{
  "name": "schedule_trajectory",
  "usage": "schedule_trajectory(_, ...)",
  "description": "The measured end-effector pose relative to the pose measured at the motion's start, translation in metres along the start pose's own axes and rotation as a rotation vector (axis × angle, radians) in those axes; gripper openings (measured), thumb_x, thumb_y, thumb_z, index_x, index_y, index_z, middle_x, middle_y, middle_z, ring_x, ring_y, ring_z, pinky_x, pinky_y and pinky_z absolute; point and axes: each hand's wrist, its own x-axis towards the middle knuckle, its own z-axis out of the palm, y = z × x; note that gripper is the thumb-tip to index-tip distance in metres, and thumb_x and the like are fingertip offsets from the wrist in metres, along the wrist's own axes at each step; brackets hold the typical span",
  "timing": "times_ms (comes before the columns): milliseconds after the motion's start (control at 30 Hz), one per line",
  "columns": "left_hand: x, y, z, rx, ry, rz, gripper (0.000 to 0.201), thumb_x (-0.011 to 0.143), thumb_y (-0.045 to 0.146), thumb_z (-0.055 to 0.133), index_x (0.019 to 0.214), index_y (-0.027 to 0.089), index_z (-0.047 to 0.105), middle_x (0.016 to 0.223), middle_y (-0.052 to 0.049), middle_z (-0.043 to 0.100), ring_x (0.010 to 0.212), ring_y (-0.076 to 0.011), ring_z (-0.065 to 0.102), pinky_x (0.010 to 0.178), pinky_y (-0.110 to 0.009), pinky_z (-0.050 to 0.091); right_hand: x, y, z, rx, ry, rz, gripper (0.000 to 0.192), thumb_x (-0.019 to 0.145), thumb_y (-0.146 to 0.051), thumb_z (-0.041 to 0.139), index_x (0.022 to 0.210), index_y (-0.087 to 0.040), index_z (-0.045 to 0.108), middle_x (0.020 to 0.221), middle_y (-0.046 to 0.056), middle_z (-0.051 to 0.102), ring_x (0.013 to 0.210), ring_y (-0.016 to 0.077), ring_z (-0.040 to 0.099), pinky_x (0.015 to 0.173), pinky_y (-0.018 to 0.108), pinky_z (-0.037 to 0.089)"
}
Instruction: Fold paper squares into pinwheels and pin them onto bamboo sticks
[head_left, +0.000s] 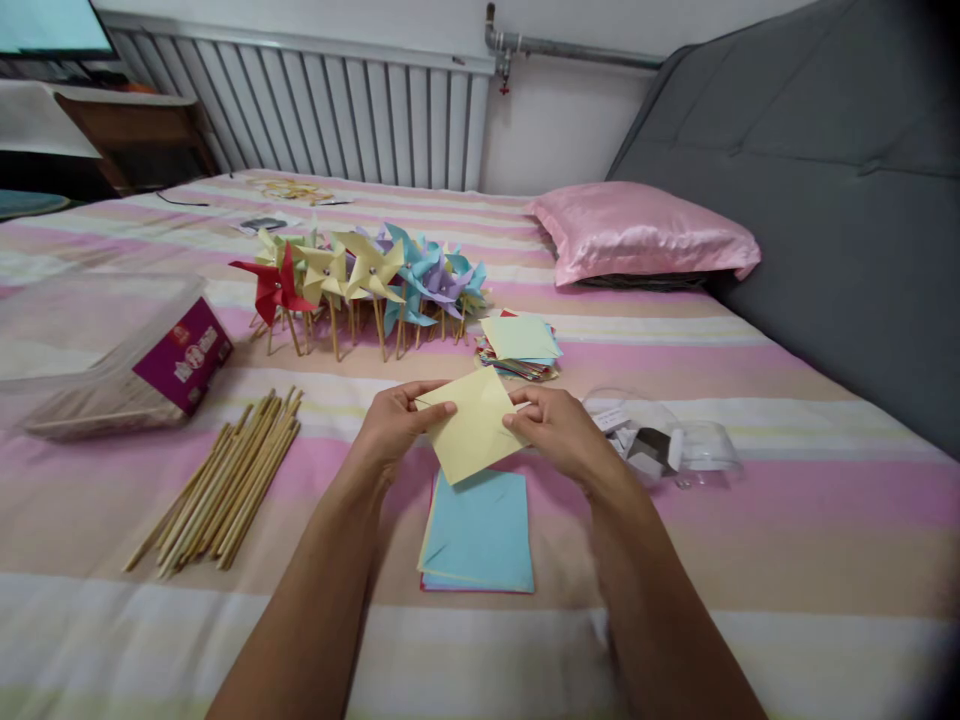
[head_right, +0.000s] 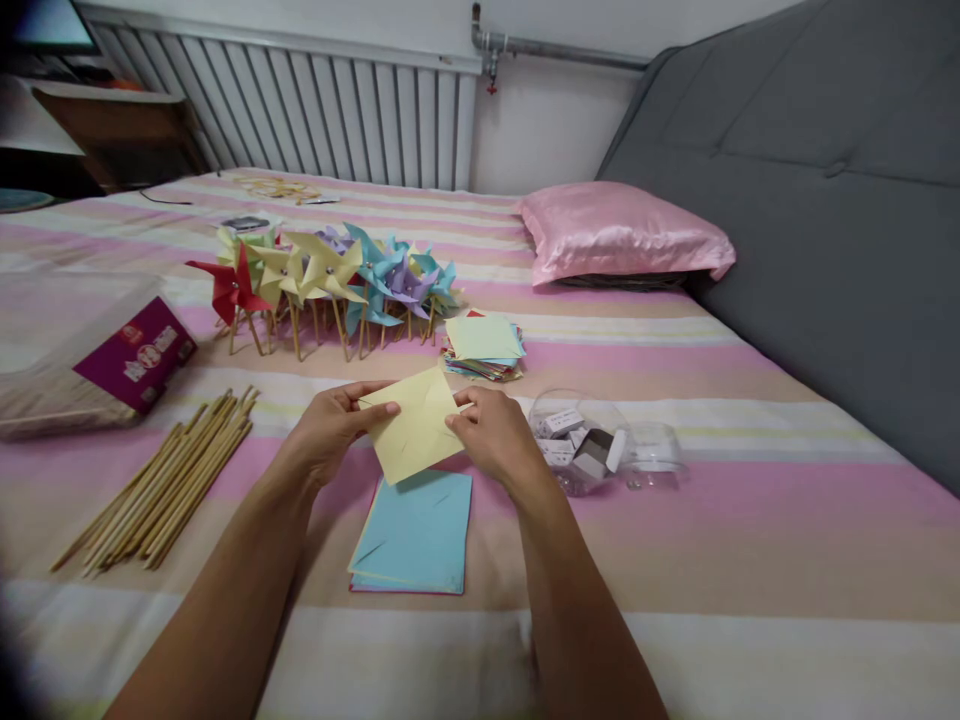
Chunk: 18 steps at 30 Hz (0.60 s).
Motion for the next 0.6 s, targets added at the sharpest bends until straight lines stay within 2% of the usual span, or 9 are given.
schedule_trajectory(133, 0.000, 0.000, 0.002, 0.008, 0.048, 0.005, 0.060, 0.048, 0.026, 0.083, 0.103, 0.010, 0.066, 0.065, -0.004, 0.069, 0.055, -0.0134, 0.060, 0.054, -0.023, 0.046, -0.003, -0.004, -0.003, -0.134, -0.037, -0.006, 0.025, 0.074, -0.023, 0.054, 0.096, -0.017, 0.066, 0.078, 0.005, 0.071, 0.074, 0.0190, 0.065, 0.064, 0.026, 0.046)
schedule_trajectory(267, -0.002, 0.001, 0.007, -0.005, 0.021, -0.004, 0.051, 0.047, 0.023, 0.083, 0.094, 0.009, 0.069, 0.070, -0.007, 0.071, 0.057, -0.0133, 0.061, 0.056, -0.023, 0.047, -0.003, -0.005, -0.005, -0.182, -0.067, -0.017, 0.026, 0.076, -0.024, 0.054, 0.099, -0.018, 0.064, 0.075, 0.004, 0.071, 0.074, 0.0193, 0.064, 0.063, 0.026, 0.045)
schedule_trajectory(400, -0.002, -0.002, 0.008, -0.001, 0.013, 0.001, 0.047, 0.049, 0.022, 0.082, 0.092, 0.009, 0.070, 0.071, -0.007, 0.071, 0.058, -0.0139, 0.061, 0.057, -0.024, 0.047, -0.001, -0.002, -0.004, -0.183, -0.034, -0.007, 0.025, 0.076, -0.025, 0.057, 0.098, -0.018, 0.063, 0.077, 0.005, 0.070, 0.075, 0.0192, 0.064, 0.067, 0.029, 0.047)
schedule_trajectory(500, 0.000, -0.006, 0.007, 0.023, 0.017, 0.022, 0.044, 0.050, 0.021, 0.080, 0.091, 0.010, 0.070, 0.072, -0.006, 0.071, 0.059, -0.0143, 0.061, 0.058, -0.025, 0.047, -0.007, -0.012, -0.008, -0.086, 0.094, -0.069, 0.026, 0.073, -0.026, 0.062, 0.098, -0.018, 0.062, 0.091, 0.007, 0.068, 0.082, 0.0191, 0.064, 0.072, 0.032, 0.049)
schedule_trajectory(600, 0.001, -0.010, 0.007, 0.077, 0.009, 0.030, 0.040, 0.052, 0.018, 0.078, 0.090, 0.010, 0.070, 0.074, -0.007, 0.070, 0.059, -0.0142, 0.061, 0.058, -0.025, 0.046, -0.027, -0.035, -0.020, 0.141, 0.316, -0.309, 0.022, 0.078, -0.028, 0.061, 0.099, -0.021, 0.060, 0.099, 0.005, 0.065, 0.090, 0.0173, 0.062, 0.077, 0.032, 0.049)
